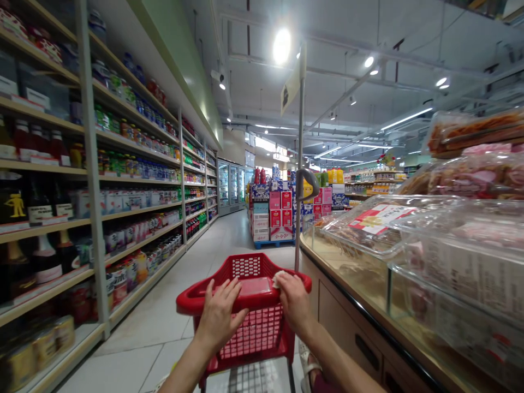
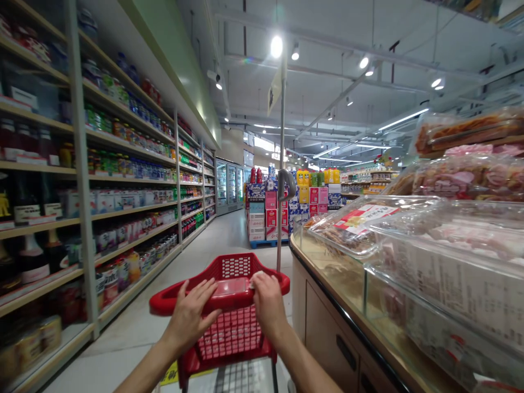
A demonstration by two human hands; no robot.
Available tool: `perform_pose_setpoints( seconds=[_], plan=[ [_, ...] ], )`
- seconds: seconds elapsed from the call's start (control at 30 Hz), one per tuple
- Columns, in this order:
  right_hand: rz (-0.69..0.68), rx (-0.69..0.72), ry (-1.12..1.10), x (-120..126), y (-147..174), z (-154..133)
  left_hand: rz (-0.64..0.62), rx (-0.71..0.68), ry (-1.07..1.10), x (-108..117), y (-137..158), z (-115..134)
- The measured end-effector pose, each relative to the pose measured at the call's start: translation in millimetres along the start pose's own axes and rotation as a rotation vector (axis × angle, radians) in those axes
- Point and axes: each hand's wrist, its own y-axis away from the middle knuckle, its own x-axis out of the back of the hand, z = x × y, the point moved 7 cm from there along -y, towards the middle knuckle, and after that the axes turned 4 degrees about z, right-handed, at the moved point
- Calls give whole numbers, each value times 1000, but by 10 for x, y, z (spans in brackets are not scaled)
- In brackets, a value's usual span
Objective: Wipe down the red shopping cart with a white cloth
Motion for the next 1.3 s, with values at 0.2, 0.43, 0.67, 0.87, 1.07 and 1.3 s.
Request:
perform_pose_setpoints(
  seconds=[0.2, 0.43, 0.67, 0.87, 1.07, 1.3],
  plan=[
    [-78, 41, 80, -5, 29, 141, -14, 21, 5, -20, -14, -57],
    [104, -160, -26, -2, -81, 649, 67, 1, 9, -281, -139, -317],
    [-43, 43, -44, -653, -323, 134, 96, -32, 7, -633, -334, -591],
    [-130, 23, 41, -741, -508, 509, 141, -65, 16, -872, -496, -709],
    [-147, -8, 46, -791, -613, 892, 140, -88, 22, -1070, -624, -799],
    [-59, -164, 110, -749, -670, 1169, 161, -109, 13, -1234, -753, -745]
  ],
)
